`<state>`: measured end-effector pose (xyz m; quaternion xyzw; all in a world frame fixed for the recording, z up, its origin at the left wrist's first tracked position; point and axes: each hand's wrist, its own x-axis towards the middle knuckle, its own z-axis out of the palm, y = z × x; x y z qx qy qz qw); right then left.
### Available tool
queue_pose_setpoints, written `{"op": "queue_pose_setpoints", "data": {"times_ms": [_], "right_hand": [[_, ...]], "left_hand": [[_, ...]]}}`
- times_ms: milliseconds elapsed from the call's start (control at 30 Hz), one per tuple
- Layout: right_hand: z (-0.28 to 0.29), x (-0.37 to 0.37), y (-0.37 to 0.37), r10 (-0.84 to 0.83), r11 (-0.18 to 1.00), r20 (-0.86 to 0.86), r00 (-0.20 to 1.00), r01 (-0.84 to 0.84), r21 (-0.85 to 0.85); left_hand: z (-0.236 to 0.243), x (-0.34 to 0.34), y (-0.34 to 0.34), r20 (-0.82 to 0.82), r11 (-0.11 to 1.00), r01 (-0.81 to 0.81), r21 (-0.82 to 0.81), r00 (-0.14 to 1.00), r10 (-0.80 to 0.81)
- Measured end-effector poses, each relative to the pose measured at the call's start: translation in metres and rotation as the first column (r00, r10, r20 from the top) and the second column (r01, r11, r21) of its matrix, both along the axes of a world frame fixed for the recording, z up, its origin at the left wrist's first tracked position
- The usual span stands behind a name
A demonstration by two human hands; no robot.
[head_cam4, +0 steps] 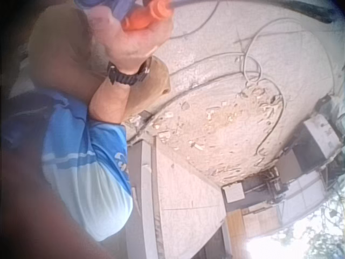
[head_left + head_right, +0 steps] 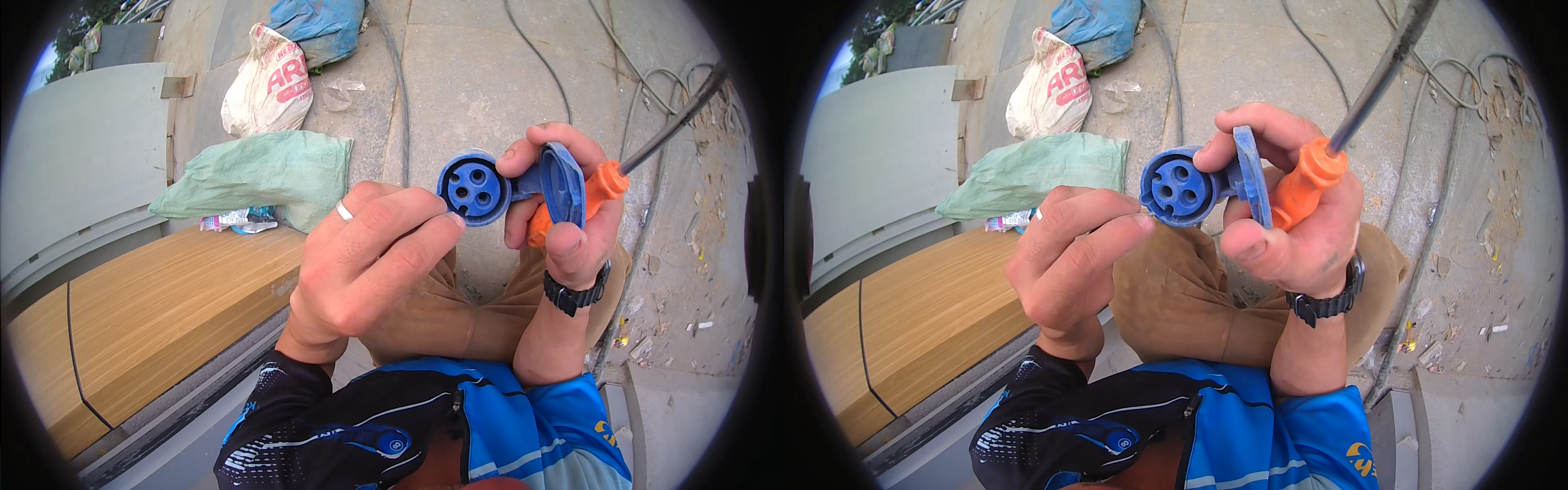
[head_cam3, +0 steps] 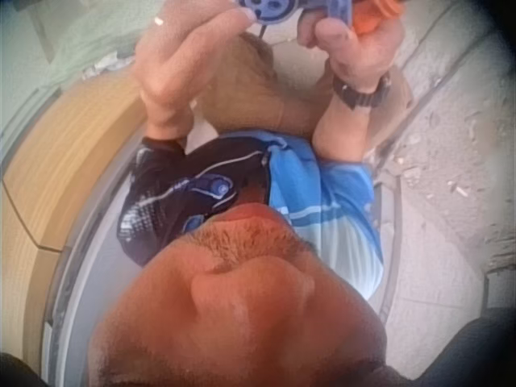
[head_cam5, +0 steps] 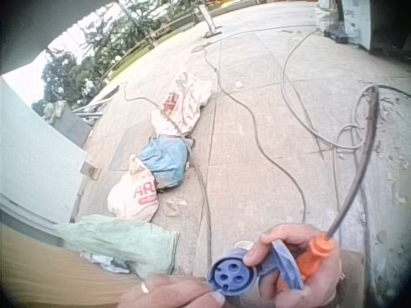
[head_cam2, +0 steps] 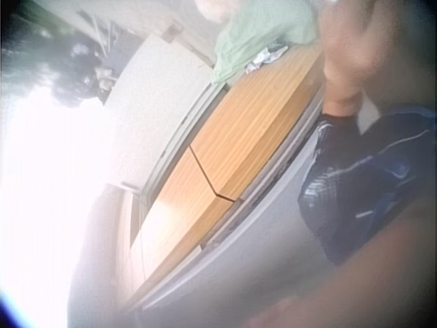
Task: The person sits on the ground and uses a screwdriver to tighten screws inside a blue electrical plug. They open the plug cover, insert wires into the terminals, and secure them by turning the screwdriver. The person repeatedly checks the connections and adjusts the plug housing.
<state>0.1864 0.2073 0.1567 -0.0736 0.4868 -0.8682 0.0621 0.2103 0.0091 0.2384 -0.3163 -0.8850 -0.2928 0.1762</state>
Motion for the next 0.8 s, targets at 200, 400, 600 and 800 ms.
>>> {"op": "queue_pose_setpoints", "data": {"times_ms": [200,400,600,800], "right_hand": [[0.003,0.002,0.001,0.024,0.996,0.021,0.999,-0.022,-0.088],[0.005,0.002,0.000,0.017,0.996,0.026,1.000,-0.015,-0.093],[0.003,0.001,0.001,0.007,0.998,0.013,1.000,-0.006,-0.065],[0.003,0.001,0.001,-0.001,0.999,0.019,1.000,0.002,-0.052]], "left_hand": [[-0.003,-0.005,0.000,-0.020,0.998,0.051,-0.049,0.998,-0.052],[-0.001,-0.010,-0.002,-0.014,0.993,0.067,-0.097,0.998,-0.069],[0.001,-0.009,0.001,0.026,0.995,0.031,-0.093,0.999,-0.029],[0.000,-0.007,0.002,0.068,0.999,0.026,-0.021,0.997,-0.025]]}}
